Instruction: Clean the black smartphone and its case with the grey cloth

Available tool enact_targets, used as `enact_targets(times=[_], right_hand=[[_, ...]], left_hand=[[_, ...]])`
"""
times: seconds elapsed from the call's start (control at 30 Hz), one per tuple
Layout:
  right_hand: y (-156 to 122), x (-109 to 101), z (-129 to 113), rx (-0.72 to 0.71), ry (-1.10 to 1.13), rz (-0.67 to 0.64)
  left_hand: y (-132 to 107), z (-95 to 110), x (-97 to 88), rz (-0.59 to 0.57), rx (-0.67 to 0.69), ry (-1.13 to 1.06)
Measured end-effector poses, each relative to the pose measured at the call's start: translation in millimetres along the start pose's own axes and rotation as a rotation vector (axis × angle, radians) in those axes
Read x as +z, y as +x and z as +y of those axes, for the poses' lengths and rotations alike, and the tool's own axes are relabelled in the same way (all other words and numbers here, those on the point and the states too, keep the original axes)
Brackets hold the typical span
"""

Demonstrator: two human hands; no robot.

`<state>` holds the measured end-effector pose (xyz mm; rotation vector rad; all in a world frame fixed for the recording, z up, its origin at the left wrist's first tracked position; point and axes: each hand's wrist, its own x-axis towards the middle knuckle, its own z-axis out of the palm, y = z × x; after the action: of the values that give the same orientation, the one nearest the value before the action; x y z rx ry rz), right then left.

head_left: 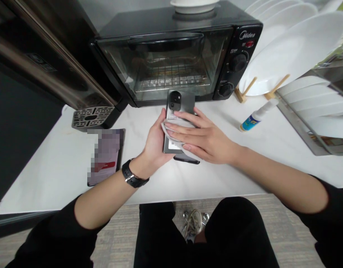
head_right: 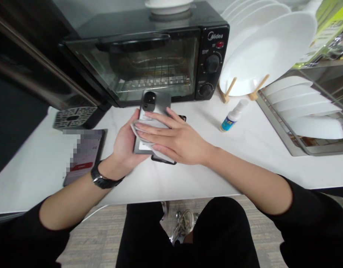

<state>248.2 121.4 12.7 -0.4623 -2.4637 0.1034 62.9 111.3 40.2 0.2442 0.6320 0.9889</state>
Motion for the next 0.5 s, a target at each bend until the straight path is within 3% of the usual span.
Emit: enact_targets(times=[0.1,0.2,0.3,0.37,0.43,0.5], right_hand=[[-1,0,1,-0.01,-0.008,0.034],[-4,-2,10,0.193,-0.113,0.124],[-6,-5,19,0.378,-0.192,0.164],[-6,-6,21,0.414,-0.192,0.163],[-5,-6,18,0.371,-0.157,0.149],[-3,-5,12,0.259,-0.09,0.11]], left_hand=[[0,7,4.6,0.035,0.121,-0.003],[1,4,4.1,0.029,0.161,0.02],[0,-5,-1.0,0.009,0.018,0.086],[0,-12,-5.0,-0.013,-0.113,0.128],[-1,-16,-7.9,-0.034,-0.199,0.158],[-1,-18,-8.5,-0.043,-0.195,0.155]])
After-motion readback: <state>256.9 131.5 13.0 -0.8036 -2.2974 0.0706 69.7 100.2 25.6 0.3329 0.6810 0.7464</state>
